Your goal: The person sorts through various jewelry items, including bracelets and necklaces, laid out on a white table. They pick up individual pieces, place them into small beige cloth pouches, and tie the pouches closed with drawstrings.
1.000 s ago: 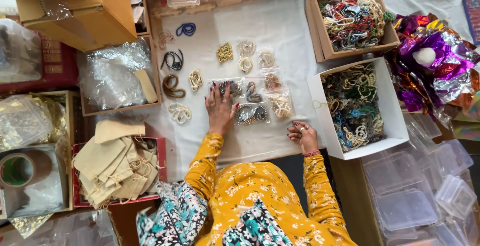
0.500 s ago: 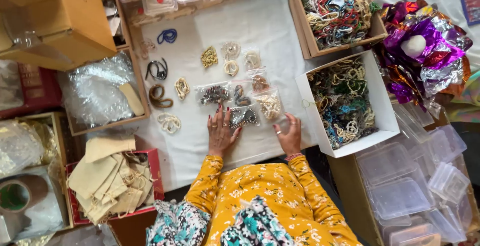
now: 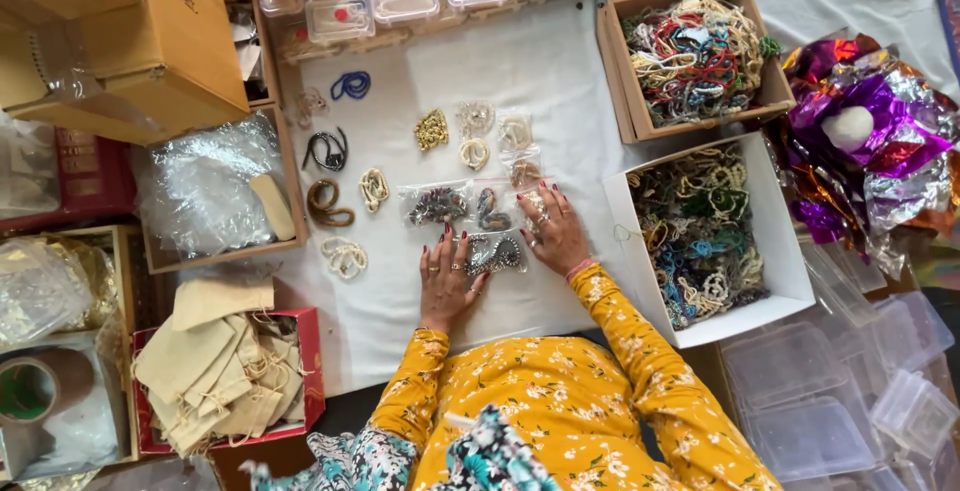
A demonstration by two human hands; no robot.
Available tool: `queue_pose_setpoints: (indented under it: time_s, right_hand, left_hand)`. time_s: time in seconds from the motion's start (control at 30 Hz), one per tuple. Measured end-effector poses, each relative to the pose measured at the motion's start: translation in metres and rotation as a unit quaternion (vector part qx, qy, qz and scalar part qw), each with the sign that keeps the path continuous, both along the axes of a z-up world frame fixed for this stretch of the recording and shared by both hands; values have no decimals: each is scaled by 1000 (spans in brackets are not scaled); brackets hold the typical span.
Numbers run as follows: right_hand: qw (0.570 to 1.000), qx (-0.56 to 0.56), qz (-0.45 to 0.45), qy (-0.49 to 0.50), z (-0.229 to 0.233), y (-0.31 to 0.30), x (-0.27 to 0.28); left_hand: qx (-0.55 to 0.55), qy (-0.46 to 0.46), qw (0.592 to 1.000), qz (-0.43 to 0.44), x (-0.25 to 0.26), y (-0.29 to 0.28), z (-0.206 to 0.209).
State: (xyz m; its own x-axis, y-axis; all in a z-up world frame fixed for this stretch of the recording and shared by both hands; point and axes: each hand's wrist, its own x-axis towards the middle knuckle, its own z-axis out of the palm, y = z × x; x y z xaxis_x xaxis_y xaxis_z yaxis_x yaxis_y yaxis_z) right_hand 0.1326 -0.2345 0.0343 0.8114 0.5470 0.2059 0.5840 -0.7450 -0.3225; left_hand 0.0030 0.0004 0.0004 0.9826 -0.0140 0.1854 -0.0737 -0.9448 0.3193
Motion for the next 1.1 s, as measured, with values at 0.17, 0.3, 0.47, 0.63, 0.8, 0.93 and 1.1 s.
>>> queue_pose_setpoints:
  time_s: [0.17,0.3,0.47,0.63,0.8,0.93,1.1]
  right_hand:
    - [1000,1,21,-1,-1,7,31]
    - [1000,-10,-2,-7,-9,18,64]
    - [999,-22,-17,-23,-20,28,103]
    - [998,-24,-52,33,-16,35,111]
    - [995,-43,-61,61,-10,29,83]
    - [998,-3,-43,-54,3,29,56]
    - [990,75,121,-5,-2,42,-31]
  left_hand:
    - [9,5,1000,1,-1,-2,-2]
    - [3,5,1000,3,-1,-2,-2]
    - [0,-1,1000,1,-1,-2,3]
    - [-21,1,1000,6,-1,-2,4]
    - [-24,1,1000,7,0,-1,8]
    - [-26,7,1000,-1,-2,-1,3]
    - [-85,3,996,-42,-3,8,10]
